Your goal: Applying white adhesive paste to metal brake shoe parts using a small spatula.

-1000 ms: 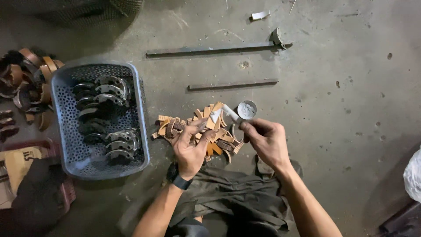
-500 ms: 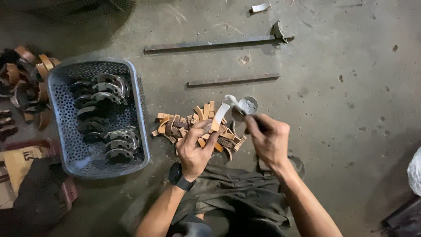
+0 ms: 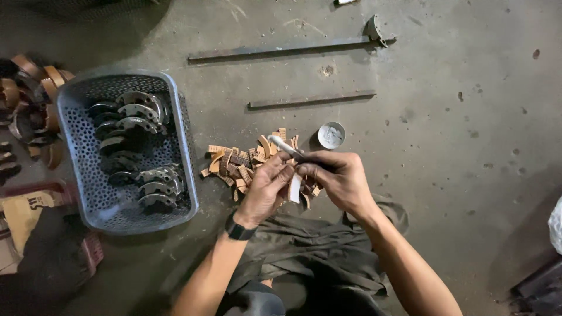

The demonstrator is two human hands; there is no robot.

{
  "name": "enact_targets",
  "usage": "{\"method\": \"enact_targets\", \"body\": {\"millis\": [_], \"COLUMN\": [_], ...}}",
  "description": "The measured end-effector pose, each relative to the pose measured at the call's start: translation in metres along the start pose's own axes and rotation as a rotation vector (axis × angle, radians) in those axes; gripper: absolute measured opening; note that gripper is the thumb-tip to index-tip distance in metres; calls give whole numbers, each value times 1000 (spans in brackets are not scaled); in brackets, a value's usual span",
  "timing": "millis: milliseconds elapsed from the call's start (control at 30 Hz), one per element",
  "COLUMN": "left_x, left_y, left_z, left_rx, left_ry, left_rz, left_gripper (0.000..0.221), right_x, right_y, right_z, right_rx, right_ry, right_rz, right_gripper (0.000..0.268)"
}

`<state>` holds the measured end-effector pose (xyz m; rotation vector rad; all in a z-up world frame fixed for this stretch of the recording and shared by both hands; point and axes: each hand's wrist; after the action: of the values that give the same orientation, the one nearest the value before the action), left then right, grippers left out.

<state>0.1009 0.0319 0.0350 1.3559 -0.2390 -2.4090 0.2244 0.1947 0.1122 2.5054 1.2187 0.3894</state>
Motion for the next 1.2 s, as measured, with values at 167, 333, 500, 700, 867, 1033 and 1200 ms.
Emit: {"method": "enact_targets", "body": {"millis": [167, 333, 500, 700, 867, 1033, 1200], "left_x": [-29, -36, -27, -31, -27, -19, -25], "left_y": [1, 13, 9, 7, 7, 8, 6], "left_z": [6, 5, 6, 14, 18, 21, 21], "left_rx": [-86, -506, -632, -586, -606, -645, -750], "left_ry": [-491, -1091, -1197, -1088, -973, -1134, -1333], "left_rz": [240, 246, 335, 400, 371, 402, 354], "left_gripper": [43, 39, 29, 26, 26, 25, 30], "right_x": [1, 4, 8, 4, 17, 23, 4], "right_y": [-3, -2, 4, 14, 4, 17, 19], "right_z": [4, 5, 15, 35, 18, 17, 15], "right_rx": [-69, -32, -2, -279, -396, -1, 264], "right_ry": [-113, -56, -78, -170, -33, 325, 383], "right_rz": [139, 225, 214, -11, -30, 117, 121], "right_gripper": [22, 20, 18, 25, 20, 17, 15]}}
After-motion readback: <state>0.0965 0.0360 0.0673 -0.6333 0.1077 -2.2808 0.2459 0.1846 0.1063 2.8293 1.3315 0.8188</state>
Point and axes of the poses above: each hand's wrist, its own y-axis away from the middle knuckle, its own x-axis out of the back of the hand, z = x × y, and after that the axes turned 1 degree about -x, right-handed
